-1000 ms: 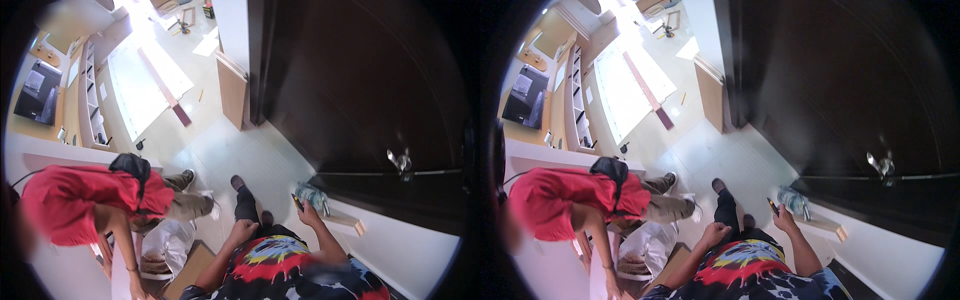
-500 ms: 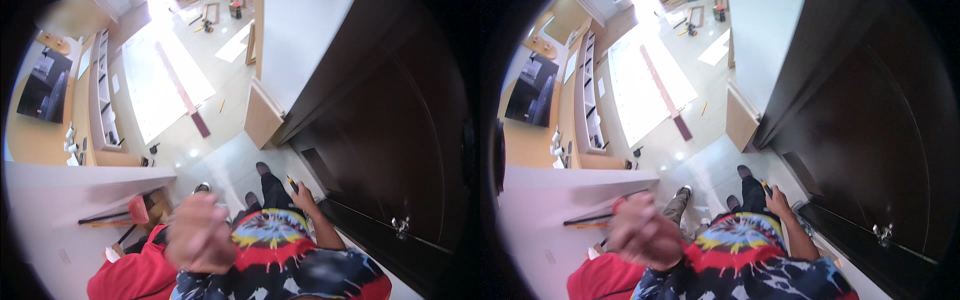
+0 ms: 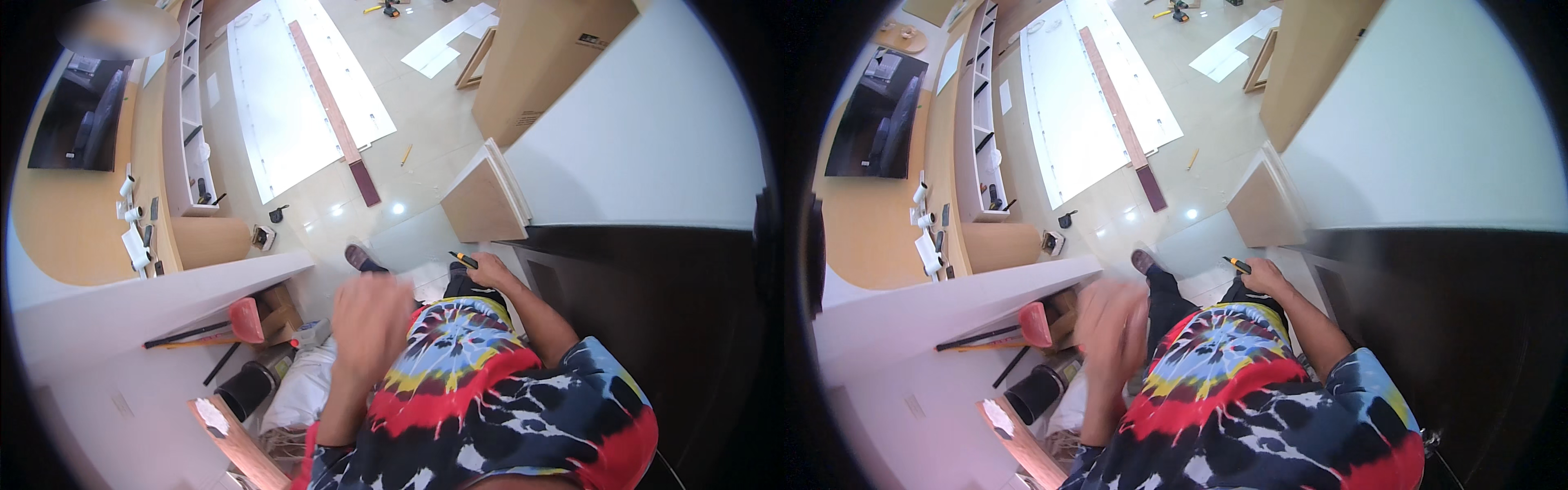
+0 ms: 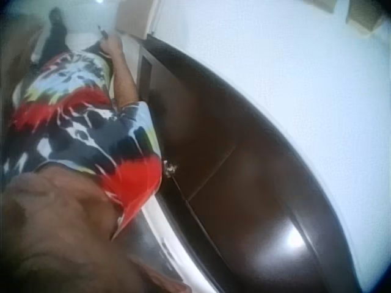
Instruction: The person uses a utility knife and a wooden straightedge to cut a white panel on a countertop, then moves to the floor to cut a larger white panel. They score the material along the straightedge and snap the pieces apart.
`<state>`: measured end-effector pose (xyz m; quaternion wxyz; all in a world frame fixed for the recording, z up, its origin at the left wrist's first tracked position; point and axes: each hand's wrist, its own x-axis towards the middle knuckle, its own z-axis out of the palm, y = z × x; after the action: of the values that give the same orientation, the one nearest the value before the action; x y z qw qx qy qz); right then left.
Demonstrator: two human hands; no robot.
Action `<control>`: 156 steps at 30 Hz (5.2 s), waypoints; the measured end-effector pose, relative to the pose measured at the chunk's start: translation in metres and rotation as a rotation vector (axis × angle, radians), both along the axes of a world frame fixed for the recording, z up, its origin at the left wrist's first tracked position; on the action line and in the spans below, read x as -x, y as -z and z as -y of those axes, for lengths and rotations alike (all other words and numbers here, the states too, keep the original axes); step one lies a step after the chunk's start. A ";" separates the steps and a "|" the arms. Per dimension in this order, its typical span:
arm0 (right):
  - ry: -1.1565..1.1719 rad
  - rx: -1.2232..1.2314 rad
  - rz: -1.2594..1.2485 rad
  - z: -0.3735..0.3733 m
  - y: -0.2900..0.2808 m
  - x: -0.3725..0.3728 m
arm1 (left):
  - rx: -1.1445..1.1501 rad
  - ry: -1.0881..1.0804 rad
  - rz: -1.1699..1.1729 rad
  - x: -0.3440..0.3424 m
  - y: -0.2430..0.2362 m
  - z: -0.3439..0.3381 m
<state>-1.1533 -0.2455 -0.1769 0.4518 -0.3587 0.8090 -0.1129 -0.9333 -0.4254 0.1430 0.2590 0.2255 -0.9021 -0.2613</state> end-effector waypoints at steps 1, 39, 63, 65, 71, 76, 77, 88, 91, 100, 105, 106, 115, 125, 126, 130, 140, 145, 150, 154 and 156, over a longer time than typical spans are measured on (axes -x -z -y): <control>-0.015 -0.016 0.009 0.018 0.005 -0.010 | -0.235 -0.127 0.061 -0.004 0.051 0.022; 0.530 -0.311 0.410 0.508 0.054 -0.169 | -1.017 -0.010 1.155 -0.197 0.385 0.540; 0.845 -0.248 -0.041 0.518 0.354 -0.100 | -1.061 0.556 1.101 -0.168 0.525 0.569; 0.830 -0.157 -0.066 0.524 0.374 -0.089 | -0.767 0.326 1.092 -0.111 0.585 0.602; 0.750 -0.159 -0.123 0.543 0.489 -0.039 | -0.478 -0.070 0.720 0.035 0.784 0.723; 0.831 -0.039 -0.285 0.566 0.583 0.024 | -0.347 -0.057 0.625 0.099 0.869 0.781; 0.843 -0.021 -0.307 0.574 0.595 0.040 | -0.275 -0.032 0.626 0.106 0.883 0.786; 1.086 -0.086 -0.987 0.626 0.757 0.192 | 0.085 -0.241 0.496 0.203 1.050 0.924; 1.054 -0.049 -1.114 0.617 0.779 0.196 | 0.009 -0.524 0.594 0.255 1.059 0.898; 0.995 -0.196 -1.113 0.624 0.776 0.189 | 0.003 -0.705 0.585 0.266 1.063 0.879; 0.957 -0.113 -1.157 0.605 0.797 0.189 | 0.019 -0.676 0.576 0.264 1.066 0.882; 0.939 -0.181 -1.176 0.609 0.789 0.188 | 0.007 -0.683 0.596 0.268 1.064 0.880; 0.950 -0.274 -1.100 0.613 0.777 0.194 | -0.046 -0.683 0.607 0.265 1.061 0.881; 0.953 -0.343 -1.046 0.612 0.767 0.196 | 0.015 -0.661 0.564 0.264 1.060 0.882; 1.009 -0.352 -1.025 0.613 0.767 0.203 | 0.024 -0.654 0.558 0.265 1.061 0.881; 1.199 -0.044 -1.065 0.652 0.779 0.231 | 0.016 -0.652 0.561 0.262 1.066 0.881; 0.798 0.633 -0.718 1.089 0.768 0.358 | -0.002 -0.648 0.572 0.261 1.064 0.884; 0.802 0.491 -0.813 1.208 0.773 0.411 | 0.003 -0.626 0.559 0.258 1.065 0.883; 0.677 0.306 -1.000 1.243 0.775 0.397 | 0.007 -0.617 0.582 0.252 1.064 0.882; 0.668 0.266 -0.993 1.249 0.771 0.395 | -0.103 -0.565 0.612 0.250 1.051 0.886; 0.651 0.272 -0.986 1.250 0.771 0.395 | -0.311 -0.521 0.621 0.250 1.023 0.898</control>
<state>-1.5485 -1.4953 -0.9483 -0.0837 -0.1573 0.9695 -0.1682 -1.1830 -1.3235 -0.8802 -0.0046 0.5499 -0.8000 -0.2399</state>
